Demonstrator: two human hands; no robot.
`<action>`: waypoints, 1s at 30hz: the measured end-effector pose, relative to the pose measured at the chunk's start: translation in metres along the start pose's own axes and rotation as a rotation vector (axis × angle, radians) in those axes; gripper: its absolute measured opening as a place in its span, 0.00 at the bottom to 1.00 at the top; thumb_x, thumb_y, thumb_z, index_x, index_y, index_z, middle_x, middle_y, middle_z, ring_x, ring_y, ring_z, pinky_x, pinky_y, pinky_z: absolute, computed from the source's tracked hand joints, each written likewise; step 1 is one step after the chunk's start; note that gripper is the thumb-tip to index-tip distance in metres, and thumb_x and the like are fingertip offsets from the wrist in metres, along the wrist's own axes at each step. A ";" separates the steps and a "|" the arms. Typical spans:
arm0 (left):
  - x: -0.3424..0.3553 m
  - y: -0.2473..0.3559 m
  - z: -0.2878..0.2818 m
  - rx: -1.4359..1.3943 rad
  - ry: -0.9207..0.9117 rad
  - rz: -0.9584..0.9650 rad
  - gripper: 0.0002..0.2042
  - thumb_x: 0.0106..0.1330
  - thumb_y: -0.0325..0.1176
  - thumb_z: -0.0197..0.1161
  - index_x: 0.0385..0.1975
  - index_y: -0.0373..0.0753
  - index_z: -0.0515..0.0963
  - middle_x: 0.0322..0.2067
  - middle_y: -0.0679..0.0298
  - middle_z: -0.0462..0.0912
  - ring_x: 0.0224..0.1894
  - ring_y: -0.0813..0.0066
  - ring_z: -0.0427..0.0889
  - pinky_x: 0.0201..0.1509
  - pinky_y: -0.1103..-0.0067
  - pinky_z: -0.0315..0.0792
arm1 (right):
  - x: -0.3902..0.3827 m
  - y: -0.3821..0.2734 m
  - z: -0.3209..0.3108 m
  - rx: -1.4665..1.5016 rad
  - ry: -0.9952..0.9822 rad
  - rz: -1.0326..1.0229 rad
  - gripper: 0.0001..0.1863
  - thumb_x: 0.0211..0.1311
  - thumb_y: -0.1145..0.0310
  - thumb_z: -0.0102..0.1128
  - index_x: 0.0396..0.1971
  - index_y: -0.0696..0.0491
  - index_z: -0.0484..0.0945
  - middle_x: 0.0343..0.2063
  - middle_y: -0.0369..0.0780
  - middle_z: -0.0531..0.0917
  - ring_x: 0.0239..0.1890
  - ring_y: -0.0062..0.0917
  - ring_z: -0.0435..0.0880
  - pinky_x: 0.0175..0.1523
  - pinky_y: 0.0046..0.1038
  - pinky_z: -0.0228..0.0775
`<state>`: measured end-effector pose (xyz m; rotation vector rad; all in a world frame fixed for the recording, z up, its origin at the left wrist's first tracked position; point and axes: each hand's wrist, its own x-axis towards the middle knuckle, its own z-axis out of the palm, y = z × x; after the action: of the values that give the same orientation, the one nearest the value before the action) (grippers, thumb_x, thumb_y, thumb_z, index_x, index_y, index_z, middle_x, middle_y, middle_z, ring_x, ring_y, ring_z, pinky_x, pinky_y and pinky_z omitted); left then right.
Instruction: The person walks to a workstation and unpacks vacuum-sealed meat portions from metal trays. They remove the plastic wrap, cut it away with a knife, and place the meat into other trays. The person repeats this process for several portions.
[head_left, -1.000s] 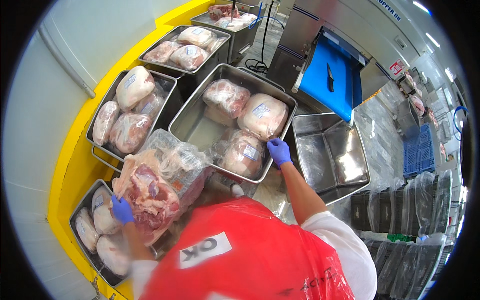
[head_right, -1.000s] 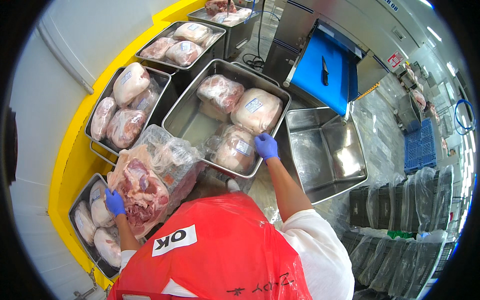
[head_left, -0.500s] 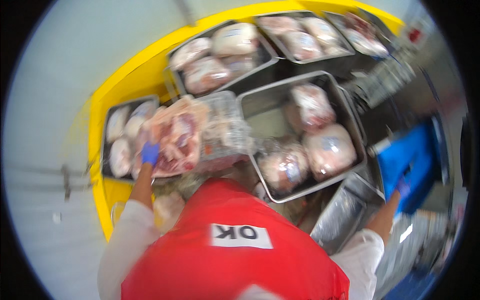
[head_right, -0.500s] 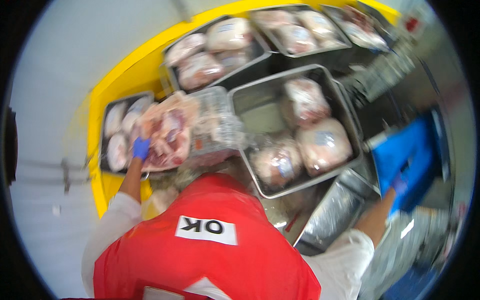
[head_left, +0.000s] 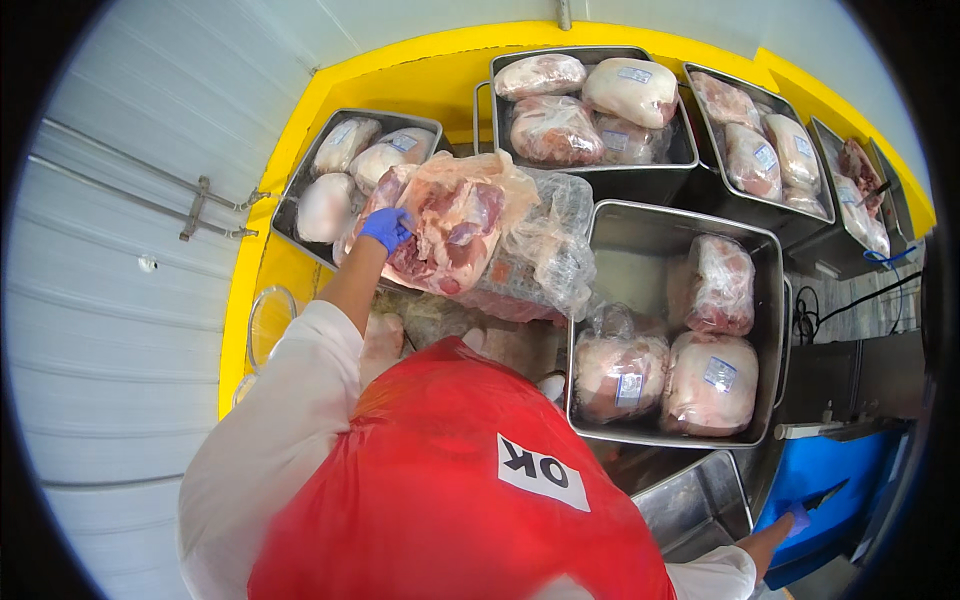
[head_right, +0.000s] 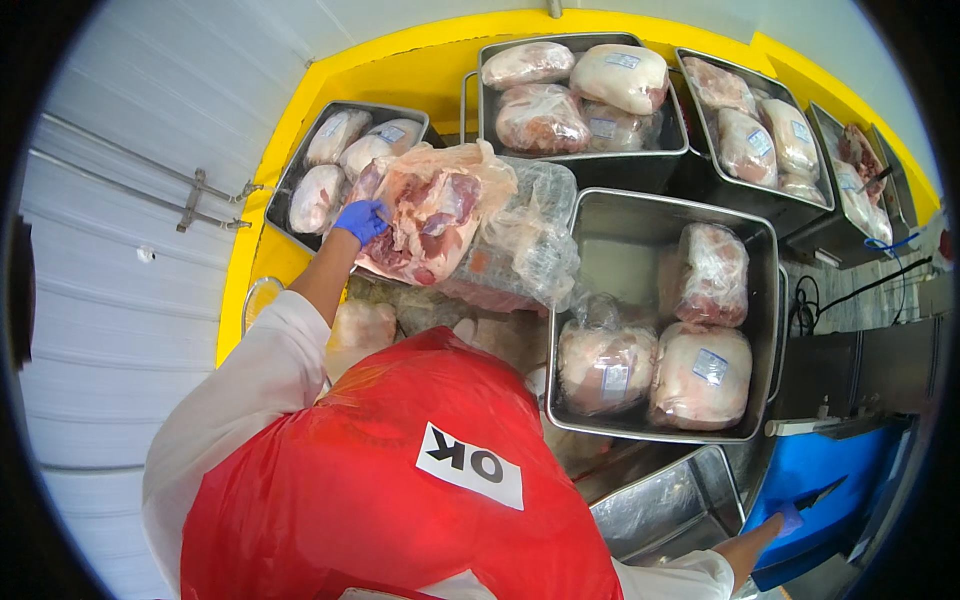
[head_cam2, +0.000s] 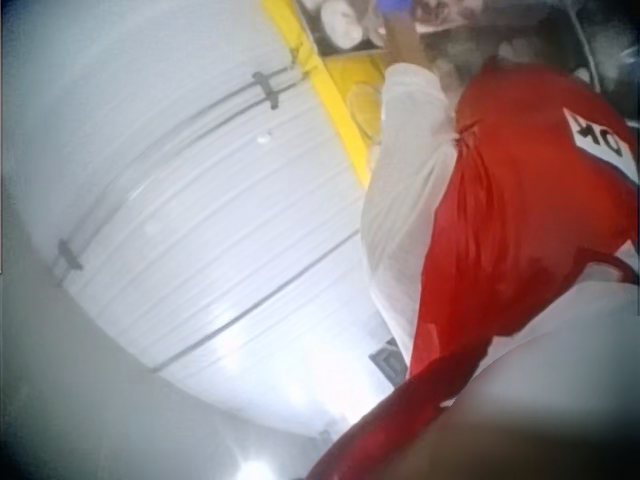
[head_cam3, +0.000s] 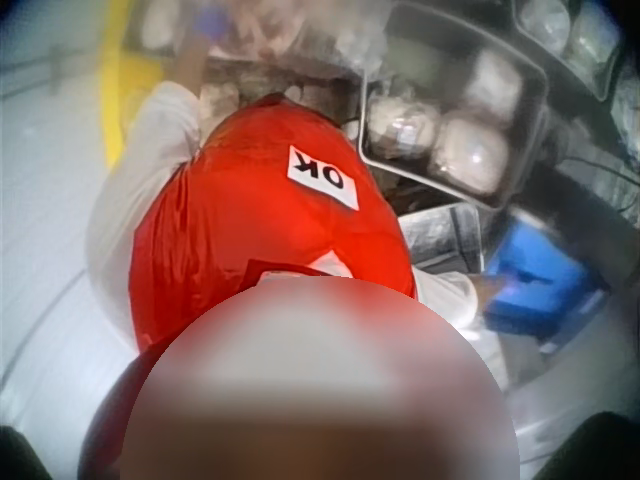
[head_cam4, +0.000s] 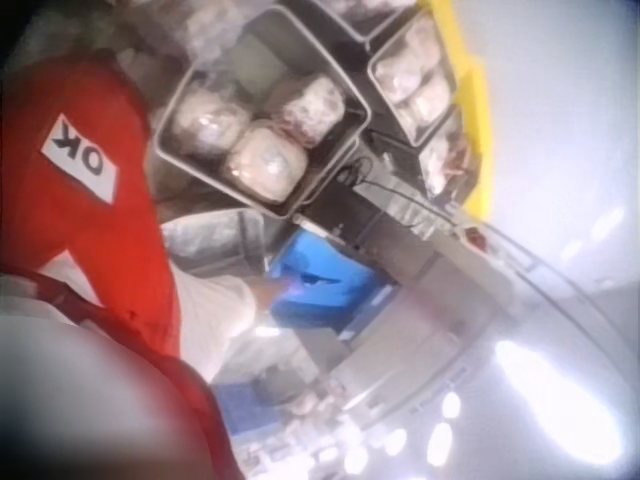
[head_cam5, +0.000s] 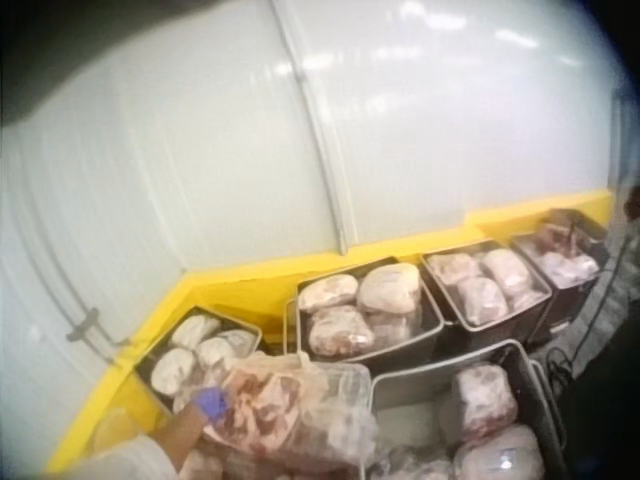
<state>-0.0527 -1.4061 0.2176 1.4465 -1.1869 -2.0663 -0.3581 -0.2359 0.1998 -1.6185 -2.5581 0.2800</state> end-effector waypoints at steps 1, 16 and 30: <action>0.006 0.004 -0.019 -0.081 -0.062 -0.019 0.03 0.71 0.31 0.59 0.34 0.44 0.76 0.25 0.65 0.79 0.27 0.70 0.79 0.31 0.73 0.78 | 0.000 -0.001 0.007 -0.011 -0.060 -0.013 0.23 0.54 0.55 0.66 0.41 0.60 0.85 0.34 0.47 0.88 0.34 0.41 0.88 0.39 0.46 0.80; 0.035 0.034 0.001 1.259 0.074 0.838 0.11 0.62 0.39 0.68 0.35 0.39 0.78 0.31 0.52 0.86 0.34 0.54 0.86 0.37 0.63 0.79 | -0.331 0.023 -0.044 1.583 -0.830 -0.187 0.07 0.61 0.72 0.58 0.38 0.57 0.78 0.25 0.38 0.77 0.29 0.25 0.77 0.37 0.26 0.70; 0.058 0.045 -0.013 1.222 0.126 0.926 0.26 0.61 0.46 0.64 0.58 0.44 0.72 0.58 0.46 0.72 0.57 0.41 0.74 0.54 0.46 0.72 | -0.752 -0.081 -0.113 0.540 -0.876 -0.982 0.16 0.67 0.69 0.62 0.51 0.60 0.79 0.29 0.32 0.79 0.30 0.17 0.77 0.35 0.23 0.71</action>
<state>-0.0734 -1.4778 0.2164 0.9367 -2.5748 -0.5387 -0.0863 -0.9371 0.3368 0.0868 -2.9905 1.6040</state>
